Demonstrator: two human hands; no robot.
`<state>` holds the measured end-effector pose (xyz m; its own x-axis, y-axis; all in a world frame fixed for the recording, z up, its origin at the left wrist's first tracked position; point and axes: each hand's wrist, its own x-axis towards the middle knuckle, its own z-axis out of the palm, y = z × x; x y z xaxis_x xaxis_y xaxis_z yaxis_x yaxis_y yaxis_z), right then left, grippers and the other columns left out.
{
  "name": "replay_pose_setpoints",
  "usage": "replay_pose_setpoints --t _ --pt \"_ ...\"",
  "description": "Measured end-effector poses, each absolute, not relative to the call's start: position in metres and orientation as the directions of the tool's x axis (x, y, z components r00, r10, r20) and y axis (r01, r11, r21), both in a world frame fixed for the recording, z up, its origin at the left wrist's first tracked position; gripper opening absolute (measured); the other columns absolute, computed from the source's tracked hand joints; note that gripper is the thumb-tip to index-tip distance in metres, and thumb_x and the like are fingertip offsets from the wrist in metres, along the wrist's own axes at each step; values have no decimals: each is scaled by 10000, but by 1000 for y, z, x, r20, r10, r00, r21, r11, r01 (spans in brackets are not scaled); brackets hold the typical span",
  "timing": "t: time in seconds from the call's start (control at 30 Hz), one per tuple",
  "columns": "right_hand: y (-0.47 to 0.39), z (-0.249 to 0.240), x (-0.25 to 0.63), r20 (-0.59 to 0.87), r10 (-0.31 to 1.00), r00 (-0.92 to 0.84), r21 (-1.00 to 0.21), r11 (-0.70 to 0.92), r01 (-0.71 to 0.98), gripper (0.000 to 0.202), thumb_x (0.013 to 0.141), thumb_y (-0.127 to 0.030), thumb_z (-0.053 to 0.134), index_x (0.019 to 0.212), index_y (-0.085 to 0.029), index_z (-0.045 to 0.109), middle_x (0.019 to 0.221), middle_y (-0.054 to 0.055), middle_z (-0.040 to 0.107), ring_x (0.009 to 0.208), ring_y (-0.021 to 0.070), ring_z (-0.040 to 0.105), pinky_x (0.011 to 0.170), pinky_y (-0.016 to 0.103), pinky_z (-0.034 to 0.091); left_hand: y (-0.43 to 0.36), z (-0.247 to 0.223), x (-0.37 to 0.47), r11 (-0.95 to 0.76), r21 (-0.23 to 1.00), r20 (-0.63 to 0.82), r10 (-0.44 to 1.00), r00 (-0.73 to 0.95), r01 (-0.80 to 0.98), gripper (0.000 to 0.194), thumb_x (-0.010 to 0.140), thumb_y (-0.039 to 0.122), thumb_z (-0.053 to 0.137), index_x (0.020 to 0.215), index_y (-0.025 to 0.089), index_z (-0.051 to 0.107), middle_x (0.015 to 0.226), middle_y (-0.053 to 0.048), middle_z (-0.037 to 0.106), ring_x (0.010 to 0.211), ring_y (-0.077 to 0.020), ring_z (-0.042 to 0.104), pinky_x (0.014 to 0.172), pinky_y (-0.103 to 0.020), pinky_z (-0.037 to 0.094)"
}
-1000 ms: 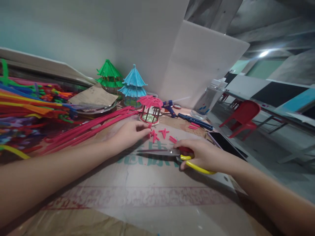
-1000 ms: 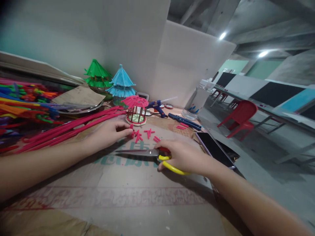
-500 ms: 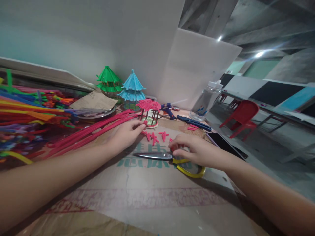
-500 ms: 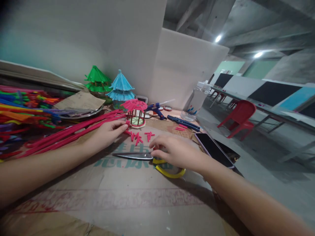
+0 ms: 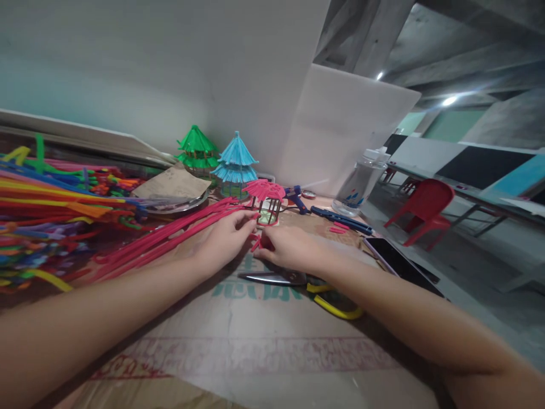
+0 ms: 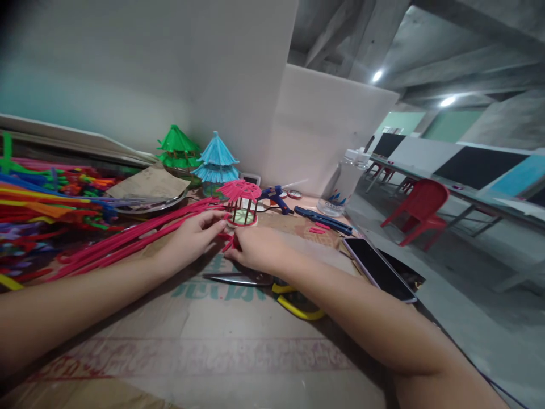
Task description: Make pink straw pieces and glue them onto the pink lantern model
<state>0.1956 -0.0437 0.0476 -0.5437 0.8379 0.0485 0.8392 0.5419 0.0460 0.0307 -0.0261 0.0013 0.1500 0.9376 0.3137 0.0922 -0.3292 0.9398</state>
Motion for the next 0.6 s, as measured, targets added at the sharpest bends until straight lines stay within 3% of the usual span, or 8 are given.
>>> replay_pose_setpoints --t 0.13,0.27,0.37,0.43,0.5,0.6 --pt "-48 45 196 87 832 -547 91 540 836 227 921 -340 466 942 -171 617 903 110 712 780 227 658 617 293 378 -26 -1 30 -358 926 332 924 188 120 333 856 368 573 1113 164 627 995 -76 697 885 -203 665 747 -311 534" --pt "-57 53 204 166 832 -529 130 513 848 206 907 -240 436 902 -170 630 857 106 707 744 215 639 602 290 352 -31 3 32 -279 960 268 935 232 16 315 852 384 583 1071 158 603 908 -61 697 743 -182 683 650 -293 547" --pt "-57 57 218 247 844 -477 70 476 877 173 882 -233 468 846 -169 625 818 89 694 730 191 605 612 277 340 -36 9 35 -215 974 225 946 233 -66 311 846 365 594 1076 159 560 919 -63 705 693 -171 696 644 -295 558" --pt "-54 55 227 294 858 -420 -68 457 887 151 866 -253 505 803 -172 616 757 58 673 684 164 572 598 263 329 -38 12 36 -234 970 243 948 204 -66 302 837 355 607 1056 155 552 983 -81 707 739 -176 704 669 -297 560" --pt "-50 52 233 342 875 -343 -294 446 845 165 868 -283 516 783 -174 606 704 25 641 628 138 541 570 249 330 -39 13 36 -249 967 255 946 202 -56 272 832 351 610 1009 151 563 1025 -91 702 832 -194 700 701 -301 558" --pt "-48 45 231 326 919 -223 -685 392 614 210 861 -367 538 794 -174 587 655 -9 597 563 118 523 523 232 361 -39 11 35 -269 963 253 933 254 30 245 833 370 604 935 149 619 977 -78 711 891 -211 680 721 -301 539"
